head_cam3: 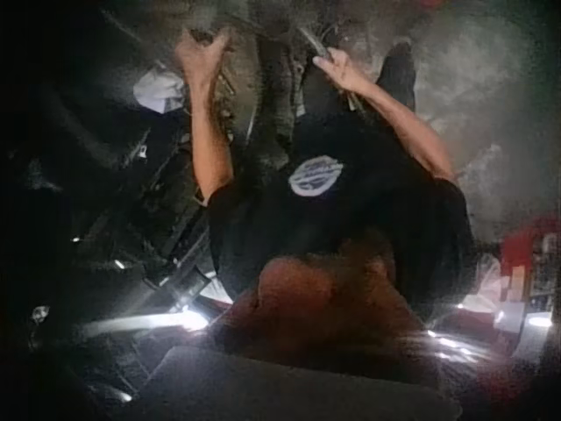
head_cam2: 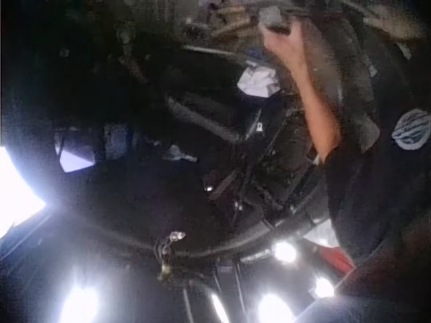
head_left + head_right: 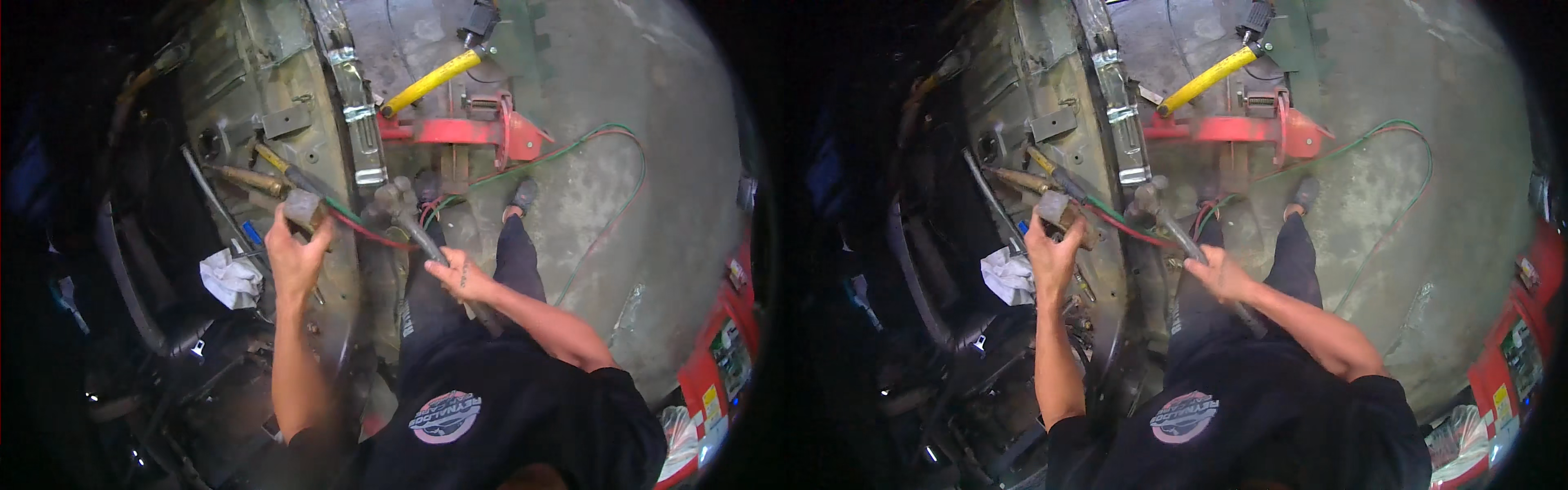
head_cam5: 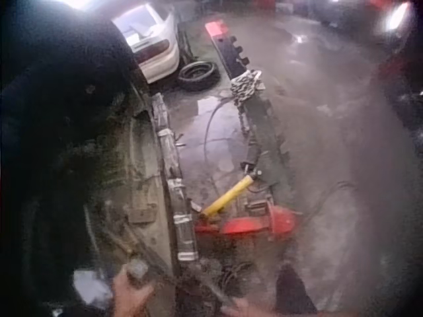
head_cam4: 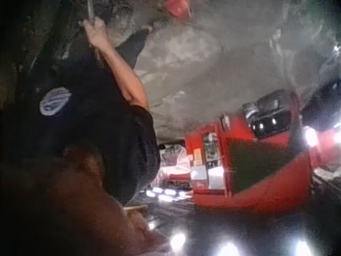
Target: The person uses a welding torch to heat a section of a vehicle frame and then strikes it with a hammer while holding a metal block against it.
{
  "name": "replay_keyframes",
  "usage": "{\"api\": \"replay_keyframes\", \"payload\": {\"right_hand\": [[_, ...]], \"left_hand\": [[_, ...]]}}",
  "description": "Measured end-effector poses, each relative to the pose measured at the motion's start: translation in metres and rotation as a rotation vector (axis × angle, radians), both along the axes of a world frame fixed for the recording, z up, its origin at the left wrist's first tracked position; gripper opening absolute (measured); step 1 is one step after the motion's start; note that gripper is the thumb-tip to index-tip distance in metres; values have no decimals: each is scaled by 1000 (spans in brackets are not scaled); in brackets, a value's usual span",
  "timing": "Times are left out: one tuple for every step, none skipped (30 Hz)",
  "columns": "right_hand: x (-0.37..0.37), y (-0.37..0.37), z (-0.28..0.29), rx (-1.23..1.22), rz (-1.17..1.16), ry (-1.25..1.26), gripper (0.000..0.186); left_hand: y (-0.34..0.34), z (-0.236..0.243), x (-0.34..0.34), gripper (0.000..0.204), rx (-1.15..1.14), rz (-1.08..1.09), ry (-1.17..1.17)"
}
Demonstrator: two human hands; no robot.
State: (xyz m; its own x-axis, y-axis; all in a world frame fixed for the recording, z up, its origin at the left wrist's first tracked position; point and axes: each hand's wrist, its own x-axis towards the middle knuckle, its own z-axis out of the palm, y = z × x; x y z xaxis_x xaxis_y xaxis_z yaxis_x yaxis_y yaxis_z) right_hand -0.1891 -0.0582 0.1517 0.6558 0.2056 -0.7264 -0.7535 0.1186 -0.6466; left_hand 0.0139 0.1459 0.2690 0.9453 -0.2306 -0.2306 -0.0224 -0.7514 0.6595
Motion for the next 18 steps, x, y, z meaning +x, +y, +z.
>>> {"api": "replay_keyframes", "payload": {"right_hand": [[-6,6,4,99,-16,85,34],[-11,11,5,202,-29,167,33],[-15,13,2,242,11,157,32],[-15,10,-2,236,8,157,32],[-13,7,0,197,64,121,32],[-10,5,2,156,109,79,32],[-15,6,2,153,101,76,32],[-19,5,-2,118,96,15,34],[-21,4,-3,86,94,-46,37],[-22,-1,-3,83,91,-63,37],[-23,-7,-2,80,82,-18,38],[-22,-15,2,74,74,28,38],[-19,-23,8,68,38,89,39],[-21,-31,2,63,31,80,39],[-25,-38,-7,0,-20,19,39],[-29,-45,-14,-62,-72,-41,40],[-23,-53,-11,-46,-139,7,35],[-22,-61,-11,-44,-142,1,35]], "left_hand": [[1,2,3,33,7,-14,3],[2,2,3,33,3,-13,5],[1,1,4,33,46,-34,12],[1,0,5,32,88,-57,19],[7,-11,3,36,40,-42,45],[7,-16,1,36,38,-49,43],[5,-19,-2,40,3,-28,86],[1,-25,0,43,-33,-5,116],[3,-30,-5,47,-113,41,167],[7,-39,-9,47,-115,36,151],[13,-50,-13,44,-71,-12,84],[15,-58,-16,41,-28,-58,20],[17,-65,-20,46,24,-116,-71],[9,-63,-20,46,19,-122,-80],[-1,-59,-22,47,23,-156,-190],[-9,-56,-23,48,27,-190,-298],[-11,-56,-24,47,-22,-112,-194],[-15,-54,-26,47,-20,-115,-200]]}}
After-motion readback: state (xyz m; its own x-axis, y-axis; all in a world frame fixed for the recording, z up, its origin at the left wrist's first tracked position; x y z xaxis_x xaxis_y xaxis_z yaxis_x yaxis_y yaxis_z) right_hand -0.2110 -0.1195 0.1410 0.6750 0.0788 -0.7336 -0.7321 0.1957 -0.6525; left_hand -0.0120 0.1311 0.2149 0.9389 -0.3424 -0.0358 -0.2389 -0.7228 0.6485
